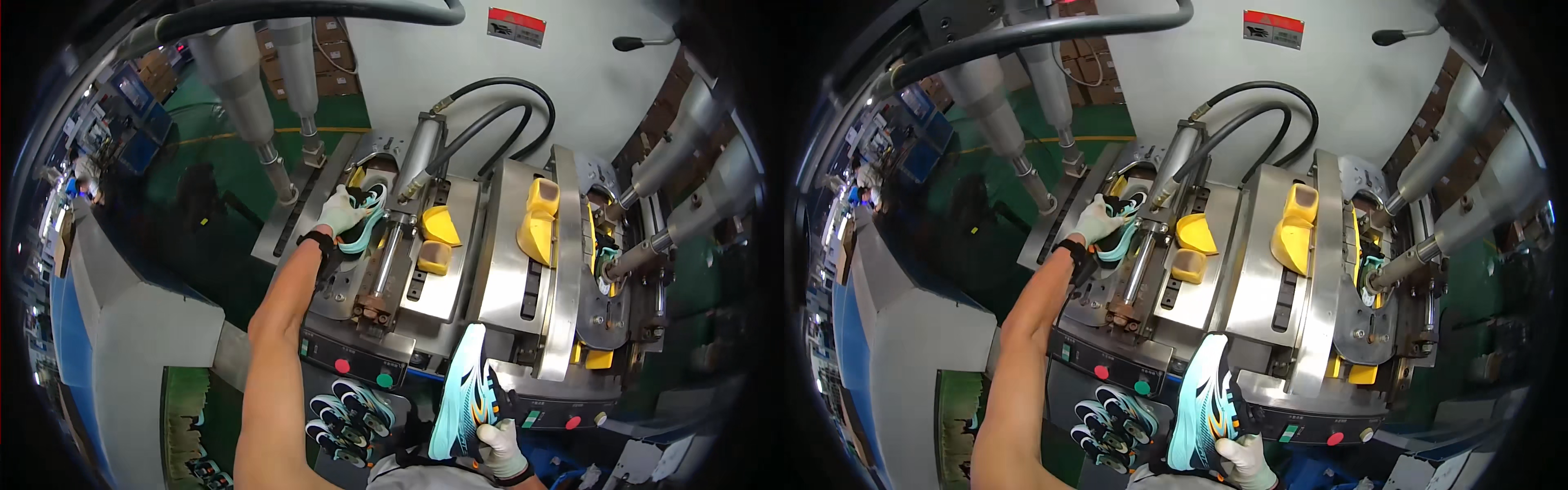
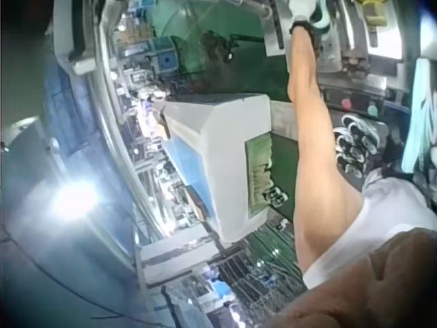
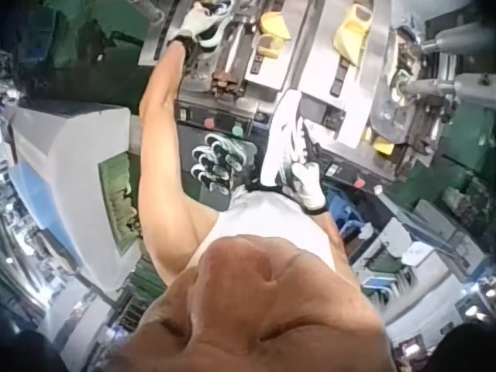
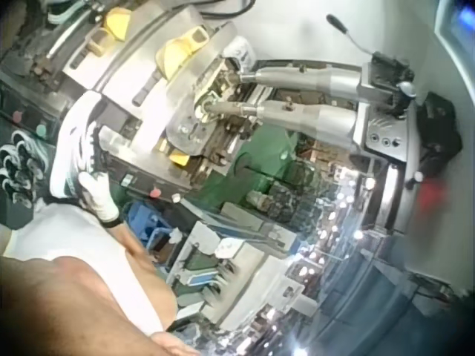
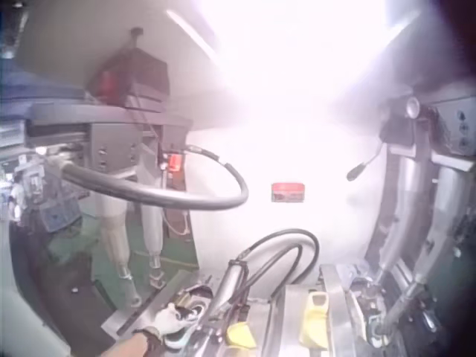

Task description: The person picks up shoes from a table, places them into a pressing machine, and then transfers them onto a conveyor belt. This process is repeated for several pairs of shoes before the person removes their gloves.

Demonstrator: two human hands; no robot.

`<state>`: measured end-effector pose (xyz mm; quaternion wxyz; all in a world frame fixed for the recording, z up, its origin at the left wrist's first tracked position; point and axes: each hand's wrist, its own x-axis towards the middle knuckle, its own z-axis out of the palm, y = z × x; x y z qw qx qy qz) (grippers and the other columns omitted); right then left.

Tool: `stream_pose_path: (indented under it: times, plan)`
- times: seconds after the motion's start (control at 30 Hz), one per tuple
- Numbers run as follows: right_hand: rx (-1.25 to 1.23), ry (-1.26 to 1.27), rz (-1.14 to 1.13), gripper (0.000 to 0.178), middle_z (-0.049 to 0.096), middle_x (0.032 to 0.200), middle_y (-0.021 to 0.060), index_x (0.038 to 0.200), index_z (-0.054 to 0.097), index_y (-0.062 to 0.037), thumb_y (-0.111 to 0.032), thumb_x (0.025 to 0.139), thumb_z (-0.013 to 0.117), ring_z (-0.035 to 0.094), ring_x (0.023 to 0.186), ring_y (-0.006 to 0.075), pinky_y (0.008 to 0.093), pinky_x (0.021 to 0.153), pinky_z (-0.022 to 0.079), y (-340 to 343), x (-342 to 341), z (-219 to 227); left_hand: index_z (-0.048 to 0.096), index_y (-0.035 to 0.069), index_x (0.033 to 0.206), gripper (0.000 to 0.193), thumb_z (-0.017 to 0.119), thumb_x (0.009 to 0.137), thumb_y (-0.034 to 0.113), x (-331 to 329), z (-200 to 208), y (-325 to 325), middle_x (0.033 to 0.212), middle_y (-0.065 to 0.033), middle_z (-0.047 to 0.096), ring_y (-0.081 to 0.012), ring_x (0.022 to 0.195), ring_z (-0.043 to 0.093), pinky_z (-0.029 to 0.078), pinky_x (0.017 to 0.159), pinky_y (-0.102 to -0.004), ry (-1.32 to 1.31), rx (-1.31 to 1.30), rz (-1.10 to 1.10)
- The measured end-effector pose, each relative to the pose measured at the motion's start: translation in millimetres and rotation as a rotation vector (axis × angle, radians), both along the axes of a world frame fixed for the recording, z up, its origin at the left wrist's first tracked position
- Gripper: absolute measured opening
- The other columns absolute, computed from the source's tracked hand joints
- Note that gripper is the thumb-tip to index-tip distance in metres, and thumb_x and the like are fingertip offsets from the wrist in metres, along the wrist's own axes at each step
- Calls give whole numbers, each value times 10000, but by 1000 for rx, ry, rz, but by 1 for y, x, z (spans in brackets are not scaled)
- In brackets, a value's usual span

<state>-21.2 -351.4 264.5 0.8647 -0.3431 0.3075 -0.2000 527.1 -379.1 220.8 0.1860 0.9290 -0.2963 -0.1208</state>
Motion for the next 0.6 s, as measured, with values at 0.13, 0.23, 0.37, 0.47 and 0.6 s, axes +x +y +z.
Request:
stream_pose_path:
  times: [0.13,0.23,0.37,0.47,0.6]
  plan:
    - [-37,21,36,820,620,1279,104,1436,428,-6,-228,759,836,636,1115,228,388,943,534,1,12,20,472,-30,1217,638,765,789,342,-33,63,40,1158,-287,647,-423,1098,635,505,953,-438,30,-99,-11]
    - [-132,26,101,791,611,1286,110,1437,420,-8,-229,787,813,628,1127,226,377,963,522,3,33,35,490,-26,1243,658,803,775,314,-79,86,117,1080,-253,670,-373,1036,666,509,922,-408,-59,-432,35]
    - [-58,-164,88,605,588,1309,98,1445,429,-18,-82,896,675,596,1160,205,370,1004,491,13,112,50,466,-34,1283,561,761,830,116,-176,90,227,1119,-121,649,-171,1018,636,497,923,-325,113,-759,119]
    - [12,-381,234,494,632,1249,119,1373,487,6,-100,926,669,644,1095,208,369,962,525,7,227,47,443,-17,1285,512,702,844,13,-244,37,322,1139,-93,588,-164,1023,607,491,936,-314,159,-932,333]
    - [85,-74,363,183,708,1072,118,1113,629,-18,-68,943,586,691,979,247,398,882,558,-18,389,15,442,-42,1320,599,743,815,67,-337,-37,419,1135,-130,614,-195,993,628,492,916,-325,146,-776,882]
